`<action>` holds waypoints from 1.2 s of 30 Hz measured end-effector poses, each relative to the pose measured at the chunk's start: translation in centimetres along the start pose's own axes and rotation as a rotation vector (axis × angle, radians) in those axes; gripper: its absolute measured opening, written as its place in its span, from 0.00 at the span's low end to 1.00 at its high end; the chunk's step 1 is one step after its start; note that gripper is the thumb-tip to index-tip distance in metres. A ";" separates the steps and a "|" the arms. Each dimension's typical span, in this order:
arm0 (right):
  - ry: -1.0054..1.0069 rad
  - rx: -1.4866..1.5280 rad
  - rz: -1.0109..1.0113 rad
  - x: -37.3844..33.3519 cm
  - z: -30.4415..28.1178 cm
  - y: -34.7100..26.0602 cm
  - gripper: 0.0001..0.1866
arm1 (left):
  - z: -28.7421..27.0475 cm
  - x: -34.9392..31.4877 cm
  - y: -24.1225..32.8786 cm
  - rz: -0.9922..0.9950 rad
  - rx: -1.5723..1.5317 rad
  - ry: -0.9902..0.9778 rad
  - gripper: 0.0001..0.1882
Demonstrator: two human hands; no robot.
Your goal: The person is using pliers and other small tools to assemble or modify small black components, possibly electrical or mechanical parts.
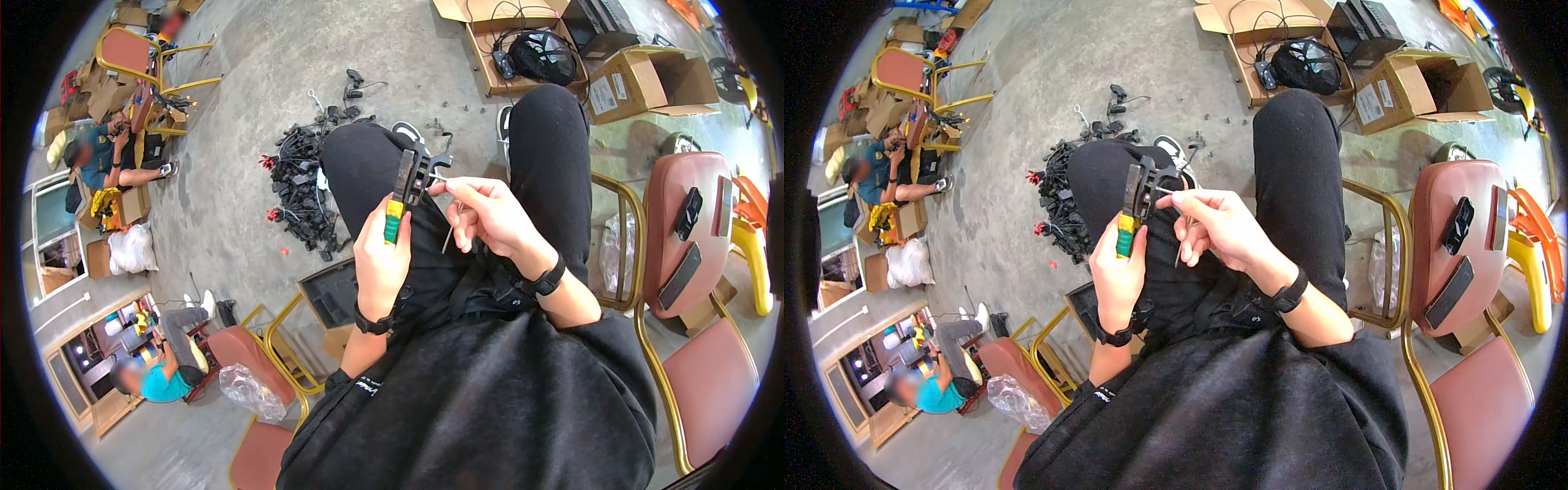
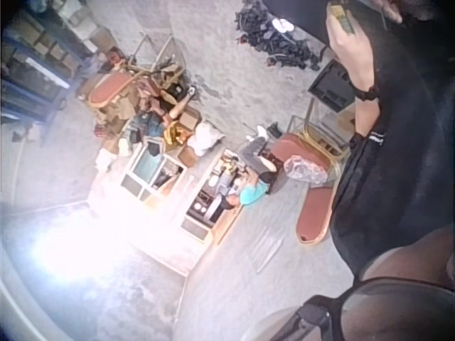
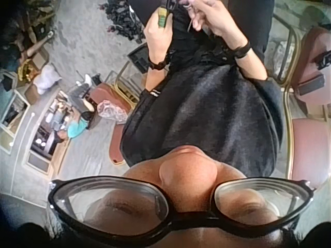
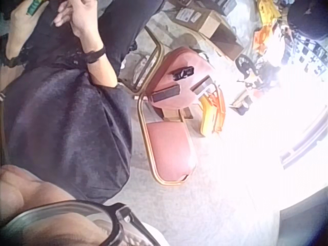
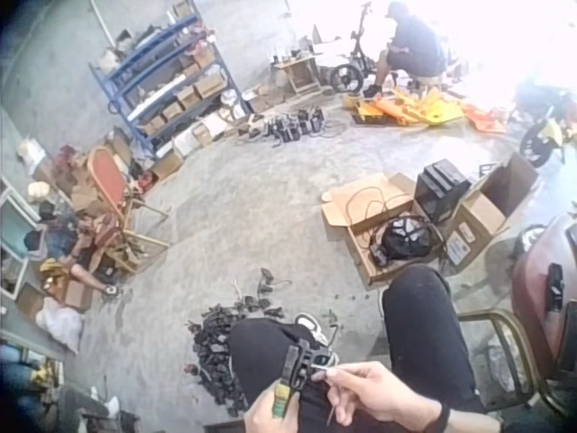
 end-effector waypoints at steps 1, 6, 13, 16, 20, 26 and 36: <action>0.015 -0.043 0.006 -0.1 0.0 -0.2 0.18 | 0.0 0.0 0.0 0.008 0.001 -0.001 0.16; 0.349 -0.810 -0.452 -0.3 0.8 -0.4 0.12 | 0.0 -0.1 -0.2 -0.028 0.004 0.015 0.16; 0.506 -1.247 -0.798 -0.5 0.9 0.0 0.14 | -0.3 0.1 -0.4 -0.051 -0.013 0.010 0.17; 0.405 -1.083 -0.694 -0.3 0.9 0.4 0.12 | -0.2 0.1 -0.4 -0.020 -0.012 0.029 0.16; 0.101 -0.519 -0.235 0.4 0.8 1.3 0.16 | -0.1 0.0 -0.4 -0.022 0.008 0.019 0.16; -0.090 -0.114 -0.073 0.3 0.6 0.7 0.20 | 0.0 -0.1 -0.3 0.012 0.013 0.022 0.16; -0.235 0.281 0.176 0.5 0.2 0.1 0.21 | 0.0 -0.1 -0.3 -0.008 0.020 0.028 0.17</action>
Point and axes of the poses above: each hand's wrist, its own x-axis towards the middle knuckle, its own z-axis out of the palm, y = z × x, the point moved 2 cm from there along x, towards the middle knuckle, and after that the axes turned 11 degrees about -x, right-handed, at the moved point
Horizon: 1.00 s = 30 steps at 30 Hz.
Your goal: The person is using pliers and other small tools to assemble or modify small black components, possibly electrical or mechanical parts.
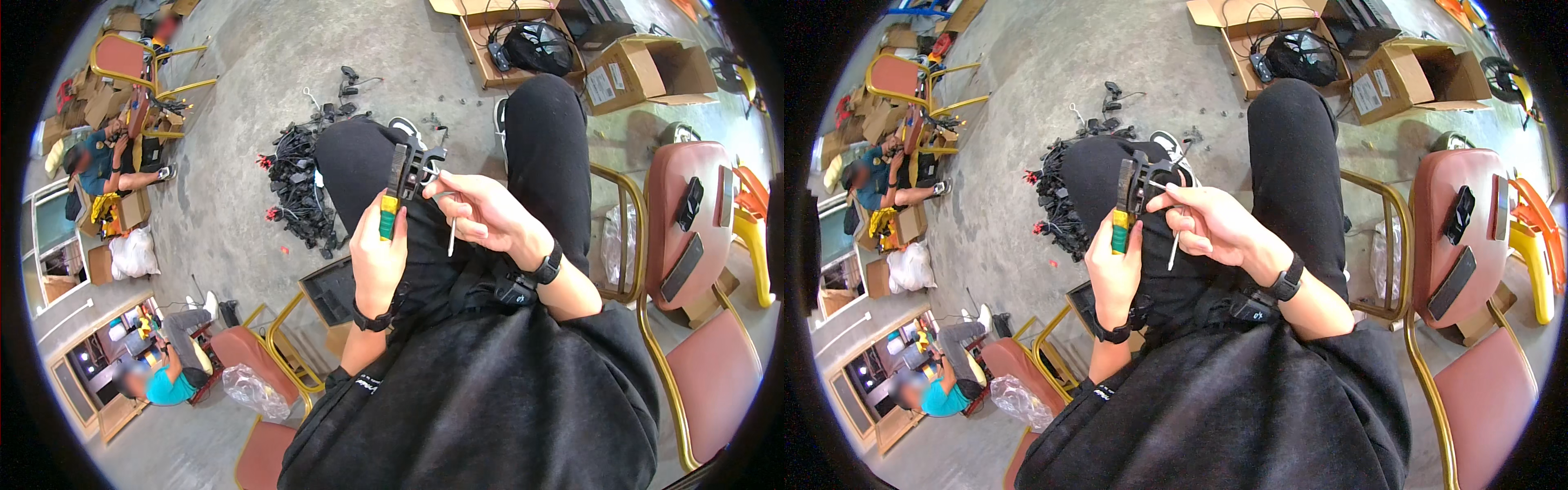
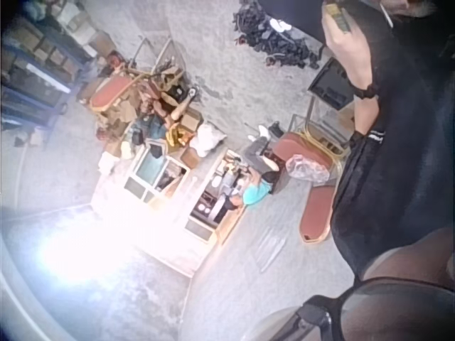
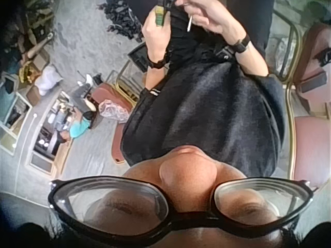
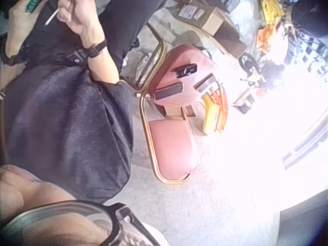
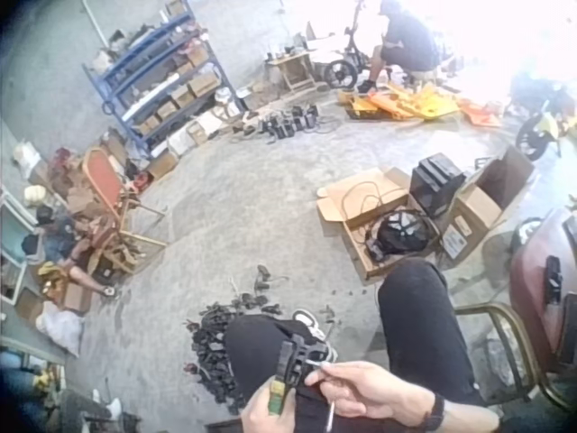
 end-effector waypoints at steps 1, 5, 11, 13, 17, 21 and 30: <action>0.053 0.038 0.047 0.2 -0.1 0.1 0.20 | 0.0 0.0 0.0 -0.005 -0.005 0.001 0.17; 0.243 -0.468 -0.179 0.1 0.5 0.2 0.17 | -0.1 0.2 0.0 -0.013 0.004 -0.005 0.17; 0.765 -1.602 -0.797 -0.2 2.2 -0.5 0.11 | -0.2 0.2 0.1 -0.031 -0.021 -0.003 0.17; 0.645 -1.329 -0.549 -0.3 1.5 -0.3 0.11 | -0.2 0.2 0.1 -0.025 -0.007 -0.001 0.17; 0.403 -0.618 -0.315 0.4 0.9 0.8 0.13 | -0.2 0.1 0.0 -0.040 -0.015 0.009 0.17; 0.537 -0.914 -0.526 0.7 1.0 1.5 0.12 | -0.2 0.2 0.0 -0.042 -0.030 0.003 0.17; 0.682 -1.655 -0.954 -0.6 1.0 0.1 0.14 | -0.3 0.1 0.3 -0.066 -0.057 -0.035 0.16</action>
Point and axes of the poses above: each hand's wrist, its own x-axis towards the middle knuckle, its own z-axis out of the palm, y = z × x, the point moved 2 cm from there along x, towards the middle knuckle, and after that the axes turned 11 degrees about -x, right-handed, at the moved point
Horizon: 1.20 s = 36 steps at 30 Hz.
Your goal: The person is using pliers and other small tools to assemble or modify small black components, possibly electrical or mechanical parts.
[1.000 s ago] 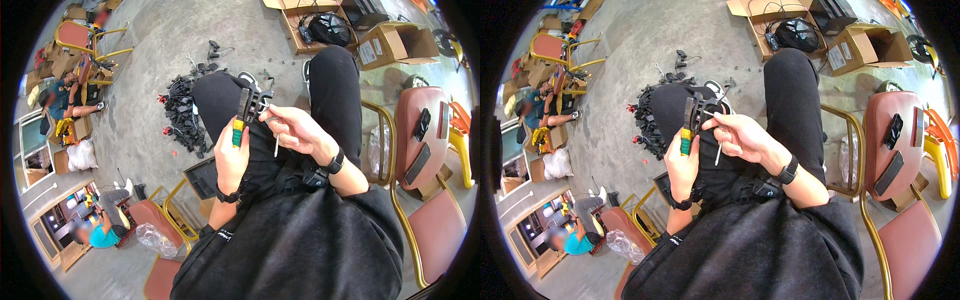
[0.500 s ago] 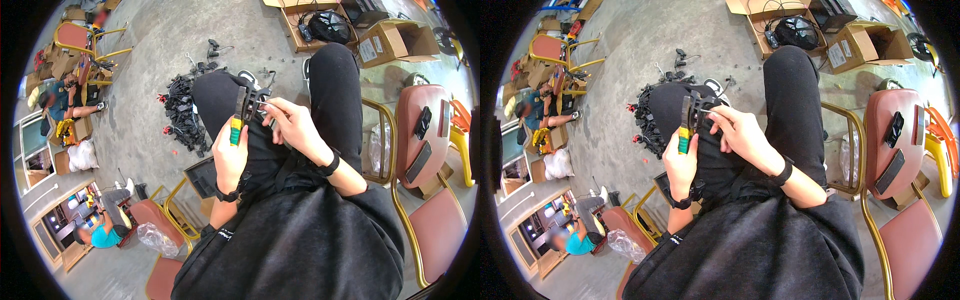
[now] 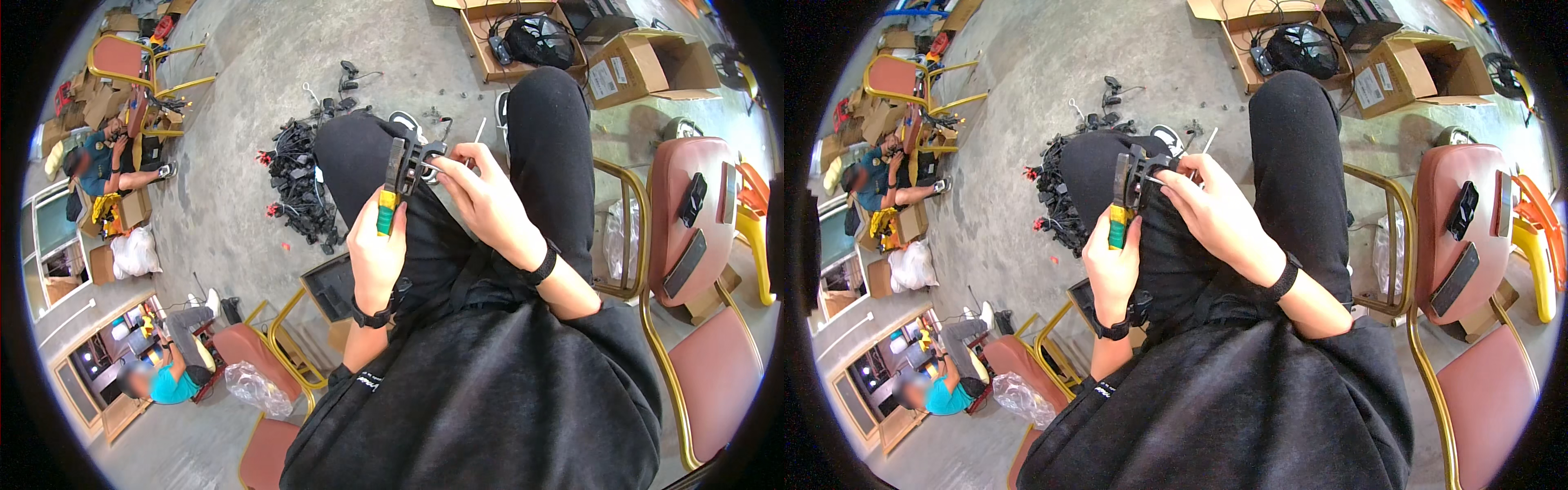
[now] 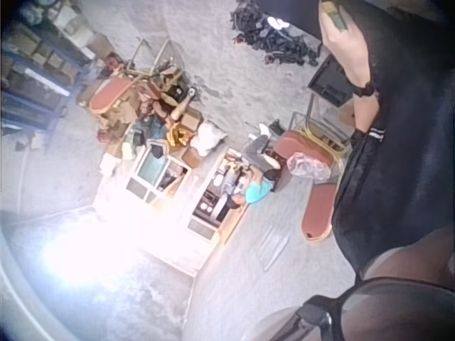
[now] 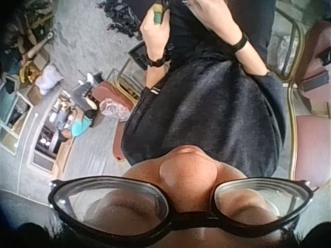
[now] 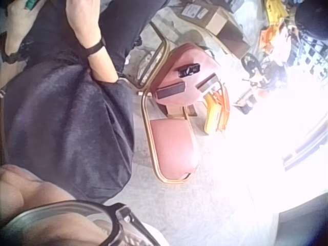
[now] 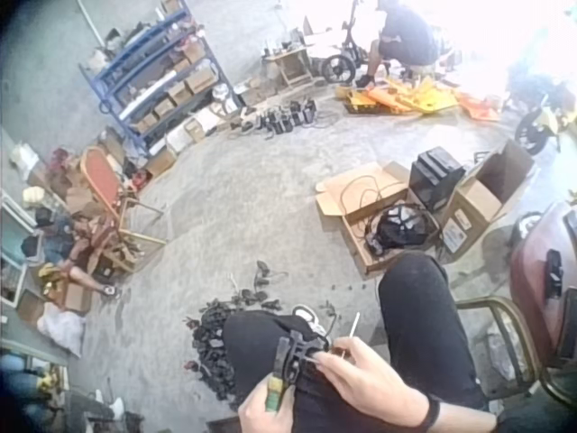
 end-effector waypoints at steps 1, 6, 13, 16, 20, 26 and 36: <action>-0.036 0.052 0.052 -0.1 0.1 0.0 0.13 | 0.0 0.0 -0.1 0.010 0.004 0.005 0.16; -0.162 0.421 0.375 -0.1 0.7 0.1 0.12 | 0.1 0.1 -0.5 0.053 0.039 0.032 0.17; -0.414 0.856 0.589 0.1 0.4 0.1 0.16 | 0.0 0.0 -0.6 0.041 0.024 0.035 0.17; -0.464 0.882 0.631 0.2 0.2 -0.2 0.16 | 0.1 0.1 -0.6 0.016 0.012 0.032 0.17; -0.420 0.798 0.554 0.0 -0.4 -0.3 0.19 | 0.0 0.0 -0.3 -0.013 0.035 0.025 0.16; -0.337 0.599 0.443 -0.2 -1.3 -0.2 0.22 | -0.1 0.0 0.0 -0.032 0.007 0.007 0.16; -0.293 0.605 -0.320 -0.3 -8.5 -5.5 0.11 | 0.0 0.1 -0.1 -0.030 0.055 0.019 0.16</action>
Point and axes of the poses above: each hand's wrist, its own x-axis towards the middle knuckle, its own z-axis out of the palm, y = z × x, the point moved 2 cm from there along x, towards the middle knuckle, and after that the axes turned 11 degrees about -x, right-handed, at the moved point
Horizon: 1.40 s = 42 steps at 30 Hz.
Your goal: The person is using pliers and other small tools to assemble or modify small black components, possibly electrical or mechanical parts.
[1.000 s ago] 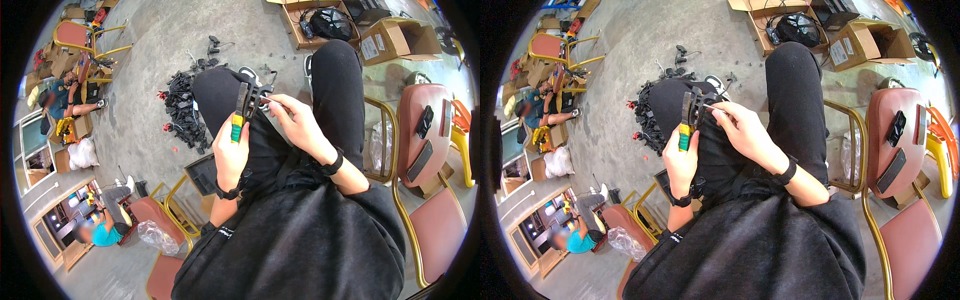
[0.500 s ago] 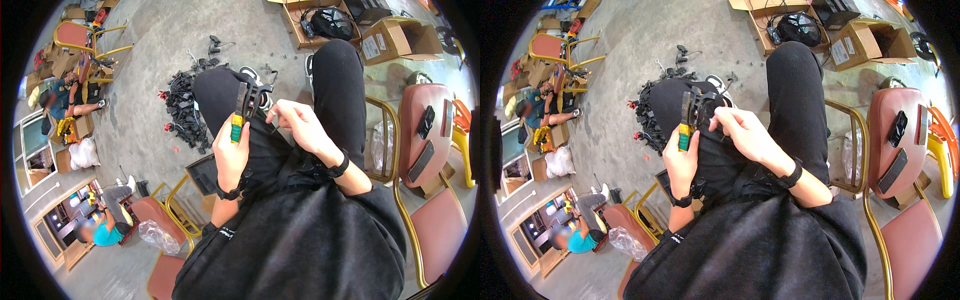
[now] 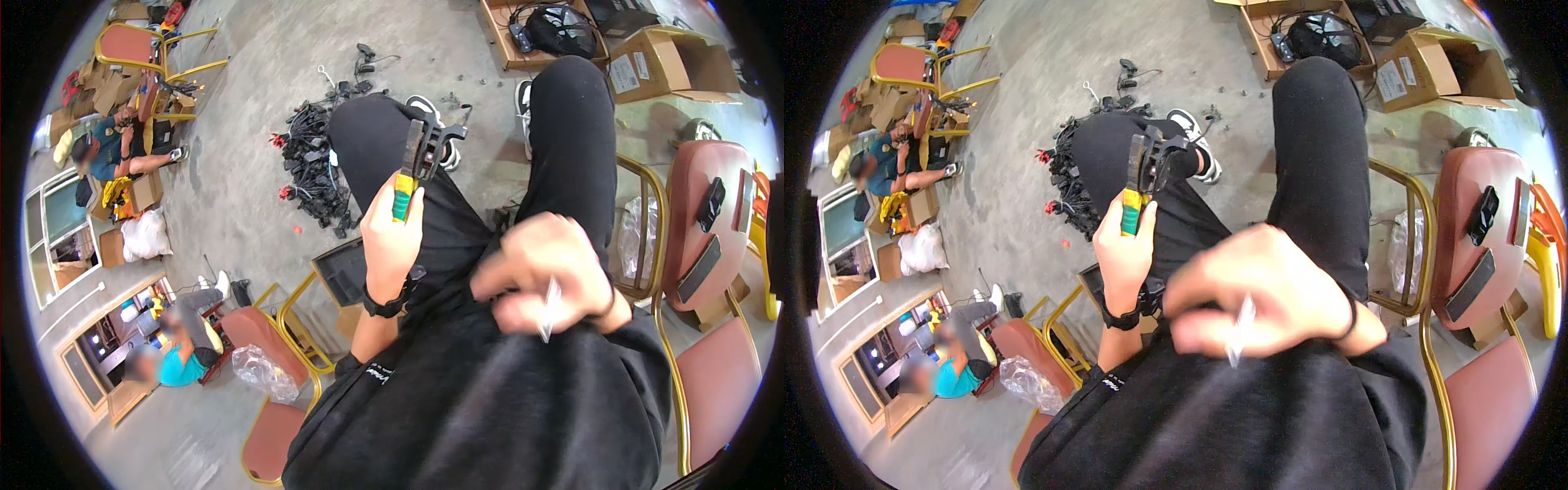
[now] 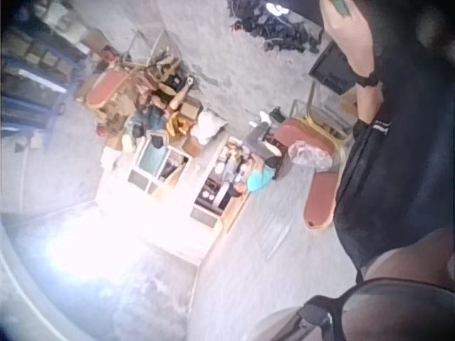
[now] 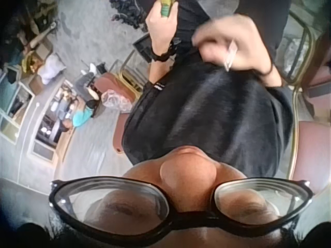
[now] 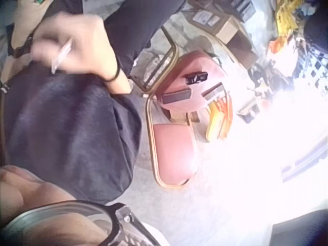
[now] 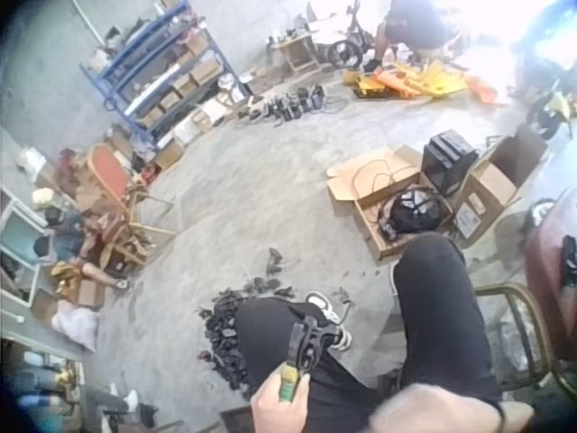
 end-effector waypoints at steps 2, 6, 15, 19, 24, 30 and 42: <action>-0.041 0.017 -0.343 -0.1 -1.3 -2.8 0.14 | 0.0 0.0 0.1 0.040 -0.032 0.003 0.16; -0.082 0.460 -0.517 -0.5 -2.9 -7.3 0.09 | 0.1 0.0 0.2 0.065 -0.031 -0.012 0.16; -0.135 0.934 -0.271 -2.4 -2.8 -9.3 0.08 | 0.3 0.2 0.0 0.133 -0.036 -0.006 0.16; -0.147 1.093 -0.234 -1.5 -2.8 -9.7 0.12 | 0.2 0.2 -0.1 0.125 -0.036 -0.021 0.16; -0.213 1.156 -0.222 -1.2 -2.7 -9.9 0.20 | 0.1 0.2 0.0 0.086 -0.032 -0.033 0.16; -0.145 1.168 -0.232 -1.4 -2.0 -9.7 0.20 | 0.1 0.2 0.2 0.054 -0.052 -0.048 0.15; -0.252 1.252 -0.234 -0.3 -2.0 -10.0 0.22 | 0.1 0.1 -0.1 0.107 -0.028 -0.012 0.17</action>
Point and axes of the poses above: each hand's wrist, its own x-axis towards the middle knuckle, its own z-axis out of the palm, y = z × x, the point moved 2 cm from there along x, towards the middle knuckle, and after that the axes turned 11 degrees about -x, right-handed, at the moved point
